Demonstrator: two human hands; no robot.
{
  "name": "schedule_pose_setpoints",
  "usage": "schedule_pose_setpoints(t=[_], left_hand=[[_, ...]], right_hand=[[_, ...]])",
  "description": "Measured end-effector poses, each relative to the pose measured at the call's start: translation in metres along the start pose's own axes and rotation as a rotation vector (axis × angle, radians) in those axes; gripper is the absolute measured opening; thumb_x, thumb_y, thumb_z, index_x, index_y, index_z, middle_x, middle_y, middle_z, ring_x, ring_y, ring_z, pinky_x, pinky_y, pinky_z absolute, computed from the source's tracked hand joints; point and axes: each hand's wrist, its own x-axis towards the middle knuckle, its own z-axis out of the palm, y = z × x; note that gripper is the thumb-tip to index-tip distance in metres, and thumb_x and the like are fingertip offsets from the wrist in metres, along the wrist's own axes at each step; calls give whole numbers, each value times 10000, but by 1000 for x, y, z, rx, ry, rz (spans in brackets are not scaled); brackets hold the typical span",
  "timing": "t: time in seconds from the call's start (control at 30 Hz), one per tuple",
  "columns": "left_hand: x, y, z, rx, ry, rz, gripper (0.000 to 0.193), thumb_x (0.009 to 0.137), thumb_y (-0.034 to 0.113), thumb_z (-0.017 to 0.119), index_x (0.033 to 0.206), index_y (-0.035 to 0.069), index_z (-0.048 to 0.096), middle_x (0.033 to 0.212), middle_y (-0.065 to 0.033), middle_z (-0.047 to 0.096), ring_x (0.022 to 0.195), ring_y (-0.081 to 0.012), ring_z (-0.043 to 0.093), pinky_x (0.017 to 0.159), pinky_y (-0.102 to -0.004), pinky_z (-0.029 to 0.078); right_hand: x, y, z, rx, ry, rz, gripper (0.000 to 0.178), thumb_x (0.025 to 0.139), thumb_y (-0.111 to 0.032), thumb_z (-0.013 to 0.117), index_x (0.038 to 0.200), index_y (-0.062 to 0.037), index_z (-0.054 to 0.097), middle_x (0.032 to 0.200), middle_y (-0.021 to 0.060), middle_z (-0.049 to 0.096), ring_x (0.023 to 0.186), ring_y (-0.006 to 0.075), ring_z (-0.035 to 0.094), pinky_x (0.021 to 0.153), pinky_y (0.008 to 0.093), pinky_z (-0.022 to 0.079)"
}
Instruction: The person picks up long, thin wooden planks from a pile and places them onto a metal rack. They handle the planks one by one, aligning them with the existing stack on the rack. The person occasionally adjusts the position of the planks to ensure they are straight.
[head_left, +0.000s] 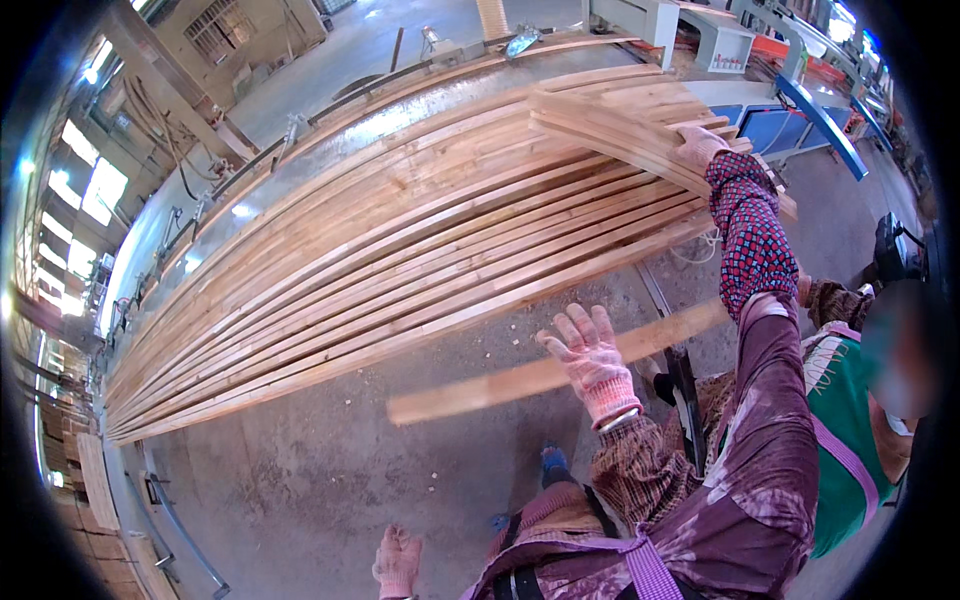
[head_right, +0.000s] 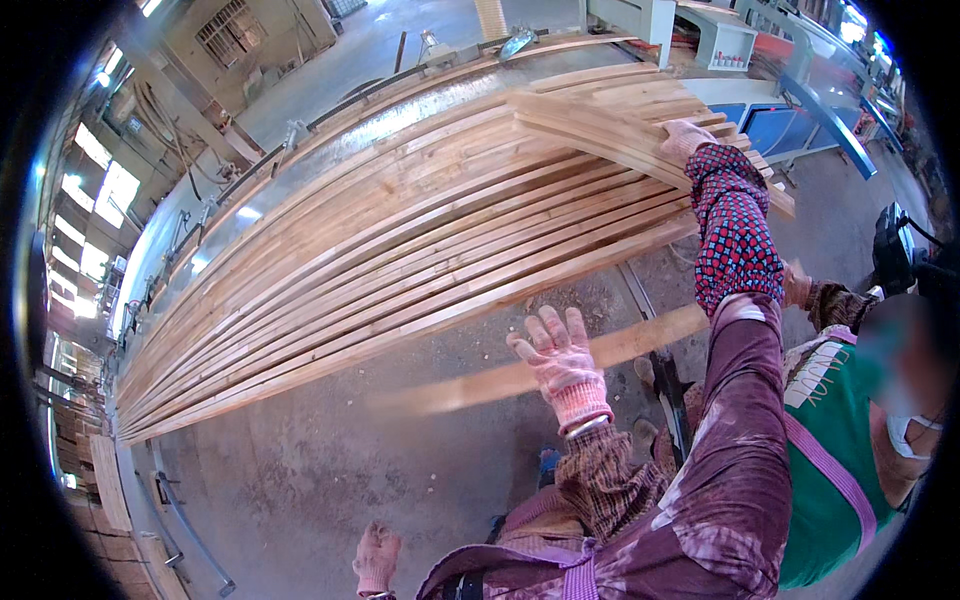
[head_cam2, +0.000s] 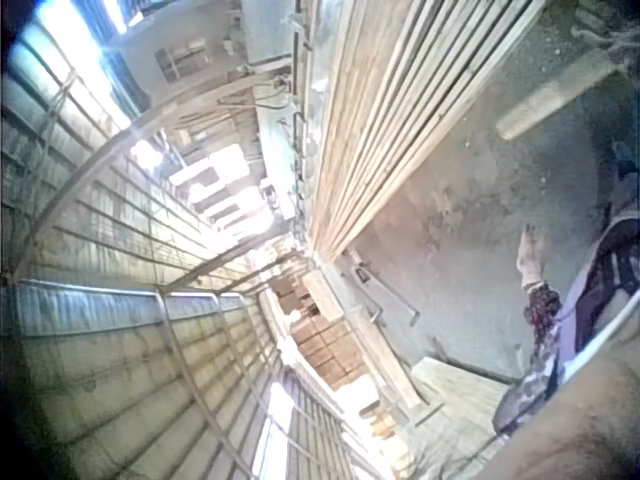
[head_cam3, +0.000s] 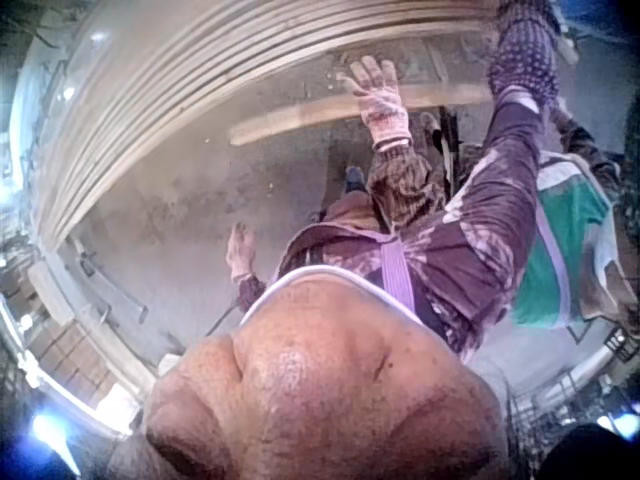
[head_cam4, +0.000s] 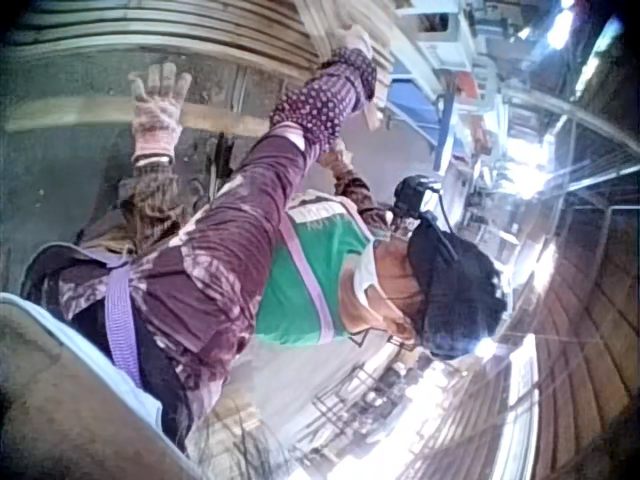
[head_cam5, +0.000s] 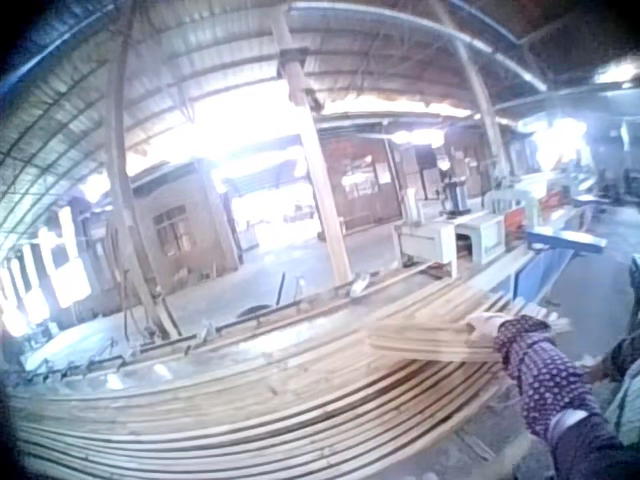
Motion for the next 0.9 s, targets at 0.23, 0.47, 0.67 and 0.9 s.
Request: schedule_pose_setpoints(t=[0.23,0.47,0.67,0.9], left_hand=[[25,30,-17,-130,-66,116,552,831,427,711,1275,115,608,1177,-90,706,1097,-312,661,929,-425,516],[14,38,-7,-123,-131,51,647,868,539,612,1372,138,559,1315,-118,646,1221,-309,605,1023,-433,477],[-16,-13,-39,-315,-59,79,694,866,538,597,1421,129,520,1342,-129,630,1243,-313,592,1036,-429,468],[-126,-49,-92,-311,-19,-126,734,878,562,571,1444,102,489,1399,-139,586,1257,-334,578,1047,-437,459]], right_hand=[[-38,-7,0,-22,243,22,510,890,-370,586,1324,-102,572,1378,211,569,1276,355,550,1061,451,442],[27,-70,36,-18,473,-409,584,899,-341,672,1414,-104,528,1387,227,556,1269,371,544,1070,438,443],[-66,-267,-8,160,366,-908,593,858,-315,728,1390,-134,540,1331,199,604,1225,372,579,1029,440,472],[-274,-408,-102,130,265,-1272,615,823,-296,734,1367,-94,531,1326,177,609,1206,369,586,1036,444,464]])
